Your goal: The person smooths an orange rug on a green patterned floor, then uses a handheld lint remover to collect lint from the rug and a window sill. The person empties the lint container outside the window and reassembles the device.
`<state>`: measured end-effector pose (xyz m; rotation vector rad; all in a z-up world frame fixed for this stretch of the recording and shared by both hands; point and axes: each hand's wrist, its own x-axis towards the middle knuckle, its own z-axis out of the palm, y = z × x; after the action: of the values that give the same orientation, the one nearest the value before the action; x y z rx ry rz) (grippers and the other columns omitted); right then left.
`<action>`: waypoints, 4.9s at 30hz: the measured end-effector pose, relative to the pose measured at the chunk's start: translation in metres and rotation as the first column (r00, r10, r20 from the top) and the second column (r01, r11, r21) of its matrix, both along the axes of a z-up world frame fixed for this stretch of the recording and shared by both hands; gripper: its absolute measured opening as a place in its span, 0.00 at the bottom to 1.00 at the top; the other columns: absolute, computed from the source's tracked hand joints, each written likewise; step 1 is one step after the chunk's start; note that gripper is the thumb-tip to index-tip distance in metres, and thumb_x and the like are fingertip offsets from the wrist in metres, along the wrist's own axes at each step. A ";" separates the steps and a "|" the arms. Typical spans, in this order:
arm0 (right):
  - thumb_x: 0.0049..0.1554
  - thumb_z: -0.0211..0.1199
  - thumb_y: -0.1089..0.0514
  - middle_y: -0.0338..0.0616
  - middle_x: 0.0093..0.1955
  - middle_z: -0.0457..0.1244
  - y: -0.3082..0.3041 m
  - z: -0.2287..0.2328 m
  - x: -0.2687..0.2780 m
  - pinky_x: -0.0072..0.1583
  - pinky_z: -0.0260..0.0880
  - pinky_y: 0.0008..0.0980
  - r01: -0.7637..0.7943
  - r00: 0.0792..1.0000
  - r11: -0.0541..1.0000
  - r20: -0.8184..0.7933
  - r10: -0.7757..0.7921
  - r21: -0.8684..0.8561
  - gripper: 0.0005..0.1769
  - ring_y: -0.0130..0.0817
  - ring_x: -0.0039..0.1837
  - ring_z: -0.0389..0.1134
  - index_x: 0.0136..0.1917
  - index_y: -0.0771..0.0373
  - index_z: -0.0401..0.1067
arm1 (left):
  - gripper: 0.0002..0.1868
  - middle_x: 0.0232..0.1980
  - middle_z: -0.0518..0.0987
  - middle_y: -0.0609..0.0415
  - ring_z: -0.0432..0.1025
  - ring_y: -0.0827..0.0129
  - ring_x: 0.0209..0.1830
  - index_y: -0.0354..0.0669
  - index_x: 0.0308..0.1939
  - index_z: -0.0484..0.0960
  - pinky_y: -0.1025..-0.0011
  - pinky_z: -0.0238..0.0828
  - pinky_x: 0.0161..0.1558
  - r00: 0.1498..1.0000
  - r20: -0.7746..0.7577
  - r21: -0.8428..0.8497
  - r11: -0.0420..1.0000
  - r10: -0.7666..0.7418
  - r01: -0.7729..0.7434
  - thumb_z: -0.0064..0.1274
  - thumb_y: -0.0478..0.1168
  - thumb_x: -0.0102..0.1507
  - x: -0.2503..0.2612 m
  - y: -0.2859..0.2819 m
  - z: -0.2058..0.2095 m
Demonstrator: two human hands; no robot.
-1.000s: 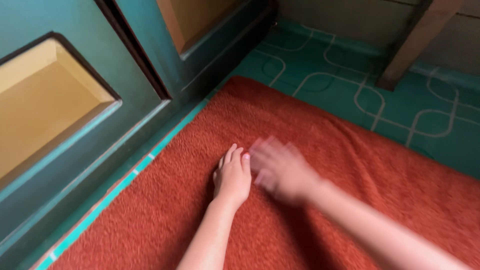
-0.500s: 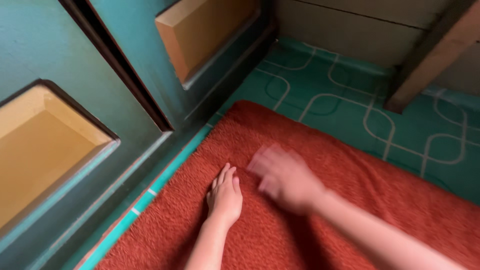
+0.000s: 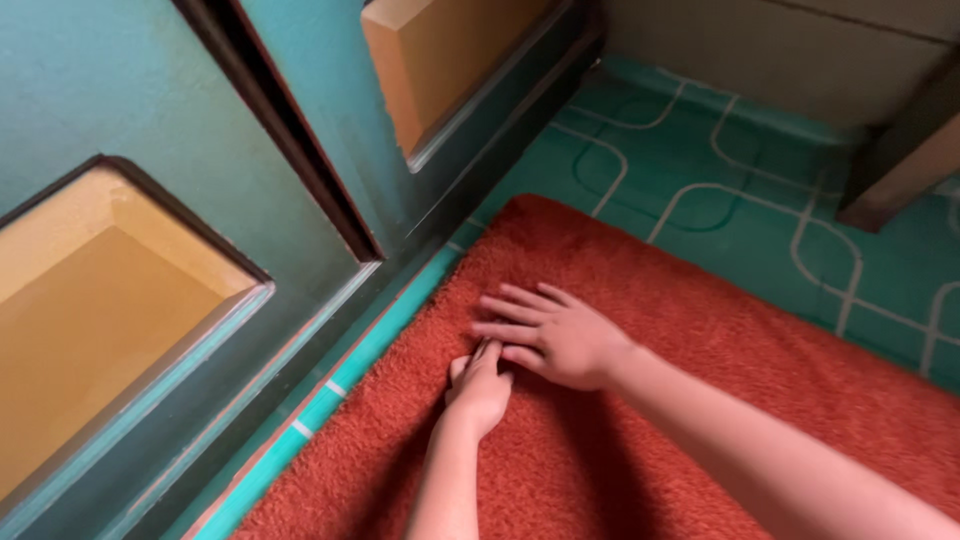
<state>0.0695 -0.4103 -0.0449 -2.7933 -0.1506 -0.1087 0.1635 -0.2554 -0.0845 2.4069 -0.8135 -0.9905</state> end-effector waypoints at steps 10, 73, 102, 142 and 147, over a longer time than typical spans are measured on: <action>0.62 0.54 0.49 0.40 0.83 0.50 -0.034 0.014 -0.007 0.80 0.42 0.52 0.476 0.878 0.877 0.091 -0.470 -0.065 0.24 0.46 0.85 0.43 0.72 0.42 0.66 | 0.39 0.83 0.39 0.92 0.50 0.72 0.76 0.75 0.80 0.45 0.46 0.41 0.76 0.996 0.044 0.052 0.995 0.078 -0.080 0.42 0.38 0.69 -0.024 -0.002 0.021; 0.65 0.44 0.47 0.37 0.84 0.45 -0.071 -0.006 -0.581 0.77 0.37 0.60 0.958 0.174 0.195 -0.115 -0.978 -0.209 0.31 0.40 0.84 0.40 0.80 0.44 0.52 | 0.36 0.83 0.52 0.58 0.46 0.65 0.83 0.66 0.79 0.53 0.65 0.43 0.78 0.876 -0.074 -0.102 0.877 -0.476 0.469 0.39 0.60 0.67 -0.391 -0.095 0.105; 0.60 0.55 0.41 0.45 0.81 0.47 -0.050 -0.008 -0.378 0.73 0.43 0.64 0.731 0.682 0.661 0.187 -0.707 -0.166 0.31 0.48 0.81 0.44 0.75 0.43 0.61 | 0.34 0.84 0.50 0.62 0.45 0.67 0.84 0.70 0.78 0.54 0.64 0.44 0.78 0.983 -0.009 0.039 0.982 -0.186 0.186 0.38 0.61 0.68 -0.279 0.009 0.134; 0.62 0.51 0.41 0.37 0.86 0.39 0.226 0.017 -0.098 0.78 0.42 0.56 0.524 0.845 0.831 -0.008 -0.535 -0.188 0.36 0.40 0.85 0.36 0.81 0.37 0.48 | 0.37 0.83 0.50 0.61 0.44 0.61 0.82 0.69 0.77 0.57 0.43 0.35 0.75 0.826 0.509 -0.143 0.922 -0.242 0.359 0.42 0.65 0.65 -0.122 0.323 0.070; 0.63 0.49 0.40 0.44 0.87 0.37 0.239 -0.011 -0.087 0.78 0.37 0.57 0.644 0.762 0.765 0.110 -0.638 -0.015 0.40 0.45 0.86 0.33 0.84 0.47 0.45 | 0.39 0.82 0.52 0.64 0.44 0.64 0.82 0.70 0.77 0.57 0.47 0.34 0.77 0.678 0.698 -0.021 0.940 -0.231 0.341 0.40 0.71 0.64 -0.086 0.360 0.044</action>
<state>-0.0179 -0.1710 -0.0557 -2.7577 0.8093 -0.4128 0.0777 0.1043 -0.0407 2.5549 -1.5008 -0.0464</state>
